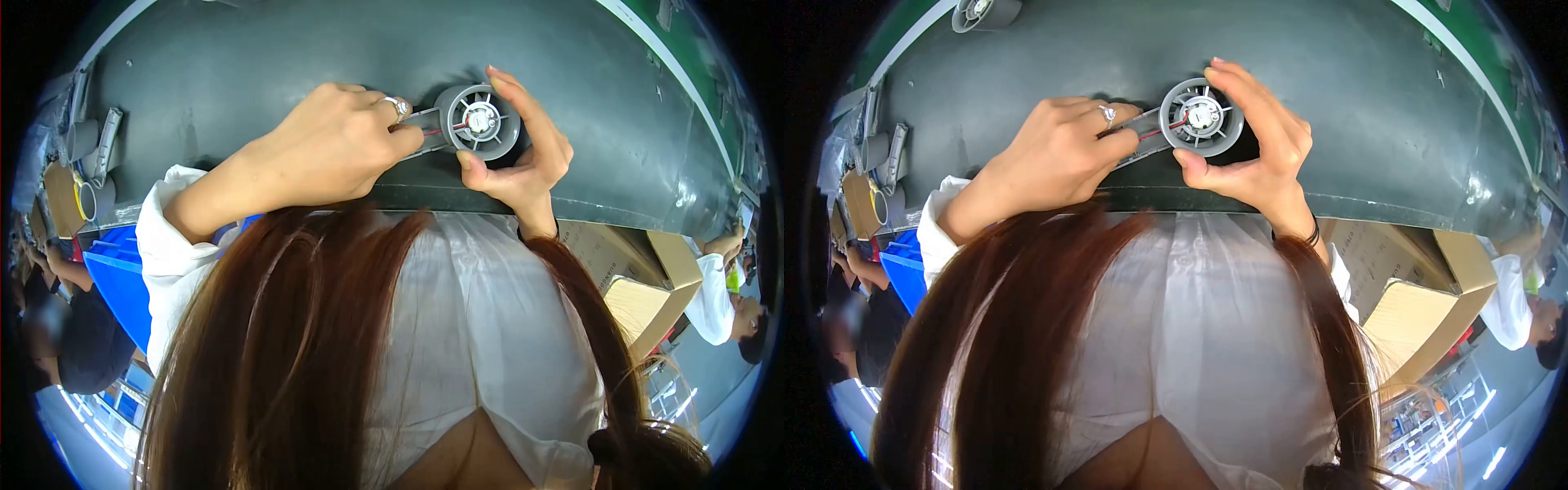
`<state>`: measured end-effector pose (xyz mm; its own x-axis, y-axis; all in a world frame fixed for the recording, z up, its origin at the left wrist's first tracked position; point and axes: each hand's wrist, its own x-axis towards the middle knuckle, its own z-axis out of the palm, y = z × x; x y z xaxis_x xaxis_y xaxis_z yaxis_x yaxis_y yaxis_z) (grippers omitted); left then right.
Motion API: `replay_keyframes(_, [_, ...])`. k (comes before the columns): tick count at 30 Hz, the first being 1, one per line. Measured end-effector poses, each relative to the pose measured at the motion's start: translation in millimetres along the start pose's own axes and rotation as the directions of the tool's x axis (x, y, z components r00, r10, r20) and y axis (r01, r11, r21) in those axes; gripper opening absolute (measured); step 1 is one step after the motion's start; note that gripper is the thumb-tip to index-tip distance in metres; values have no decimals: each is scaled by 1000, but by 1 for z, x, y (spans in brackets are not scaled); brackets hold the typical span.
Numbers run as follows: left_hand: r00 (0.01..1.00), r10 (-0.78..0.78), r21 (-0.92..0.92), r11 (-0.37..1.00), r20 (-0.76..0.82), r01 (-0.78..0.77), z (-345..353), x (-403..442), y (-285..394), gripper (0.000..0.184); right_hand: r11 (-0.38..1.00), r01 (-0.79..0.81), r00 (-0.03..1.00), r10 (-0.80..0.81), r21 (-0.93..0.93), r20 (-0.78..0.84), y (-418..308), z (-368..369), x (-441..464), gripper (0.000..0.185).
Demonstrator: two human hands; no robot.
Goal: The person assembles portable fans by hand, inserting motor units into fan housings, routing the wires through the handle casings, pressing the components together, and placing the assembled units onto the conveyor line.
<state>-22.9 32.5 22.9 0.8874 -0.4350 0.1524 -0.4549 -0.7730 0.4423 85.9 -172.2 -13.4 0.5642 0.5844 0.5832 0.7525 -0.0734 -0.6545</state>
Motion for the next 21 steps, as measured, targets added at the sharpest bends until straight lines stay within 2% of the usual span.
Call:
replay_keyframes(3, [998,-49,-51,997,36,51,-6,3,-2,13,1000,-5,1000,5,5,1,-2,-1,1,59])
replay_keyframes(6, [996,-87,-72,994,8,87,-9,4,0,19,1000,-11,1000,11,7,1,-3,-2,0,59])
replay_keyframes(9, [989,-86,-115,991,-122,72,-3,7,2,25,999,-33,999,33,19,13,-6,-2,2,59])
replay_keyframes(14, [966,-167,-191,973,-197,129,13,15,9,15,999,-40,999,39,22,13,-7,-3,2,61])
replay_keyframes(18, [977,-132,-236,967,-166,91,10,19,6,17,998,-52,999,52,23,11,-11,-5,5,61])
replay_keyframes(21, [991,-75,-177,983,-113,54,5,20,2,15,998,-54,998,55,33,-16,-10,-4,2,61])
